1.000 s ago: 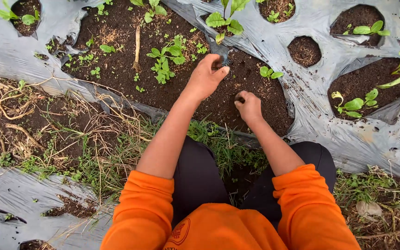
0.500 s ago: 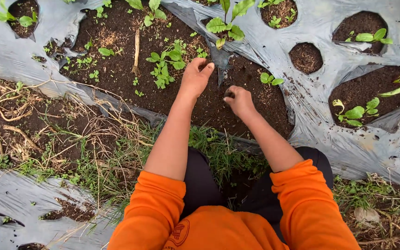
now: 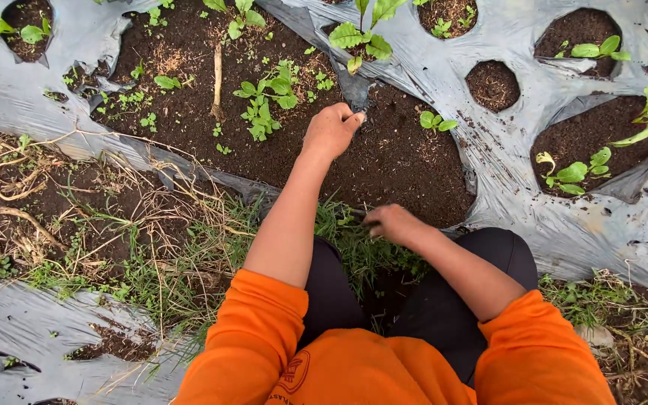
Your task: Weeding a garden bed through holes in plastic mulch
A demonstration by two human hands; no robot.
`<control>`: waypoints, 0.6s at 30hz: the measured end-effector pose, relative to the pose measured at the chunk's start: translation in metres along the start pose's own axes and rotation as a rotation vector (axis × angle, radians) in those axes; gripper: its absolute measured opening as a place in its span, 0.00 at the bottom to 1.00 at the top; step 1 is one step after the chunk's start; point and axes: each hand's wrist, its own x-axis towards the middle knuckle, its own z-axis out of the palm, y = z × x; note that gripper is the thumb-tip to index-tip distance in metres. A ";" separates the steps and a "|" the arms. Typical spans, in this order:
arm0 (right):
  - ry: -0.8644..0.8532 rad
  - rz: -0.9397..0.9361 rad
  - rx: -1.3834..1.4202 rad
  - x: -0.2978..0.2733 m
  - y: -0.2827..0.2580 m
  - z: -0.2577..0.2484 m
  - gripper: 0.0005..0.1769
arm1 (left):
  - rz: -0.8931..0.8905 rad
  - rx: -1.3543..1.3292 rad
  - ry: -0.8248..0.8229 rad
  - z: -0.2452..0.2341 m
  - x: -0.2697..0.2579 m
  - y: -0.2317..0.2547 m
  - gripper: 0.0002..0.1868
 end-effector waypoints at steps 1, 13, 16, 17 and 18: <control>-0.003 0.000 0.000 0.016 0.027 -0.010 0.11 | -0.002 -0.001 0.000 0.005 0.001 -0.001 0.15; 0.669 -0.025 -0.204 0.043 0.075 0.007 0.13 | 0.055 0.214 -0.101 0.044 0.034 -0.014 0.18; 0.686 -0.138 -0.549 0.056 0.076 0.022 0.18 | 0.065 0.241 -0.105 0.050 0.034 -0.006 0.17; 0.644 -0.113 -0.452 0.064 0.083 0.021 0.16 | 0.060 0.256 -0.126 0.053 0.035 -0.007 0.18; 0.603 -0.095 -0.359 0.074 0.089 0.016 0.14 | 0.055 0.268 -0.139 0.052 0.037 -0.007 0.19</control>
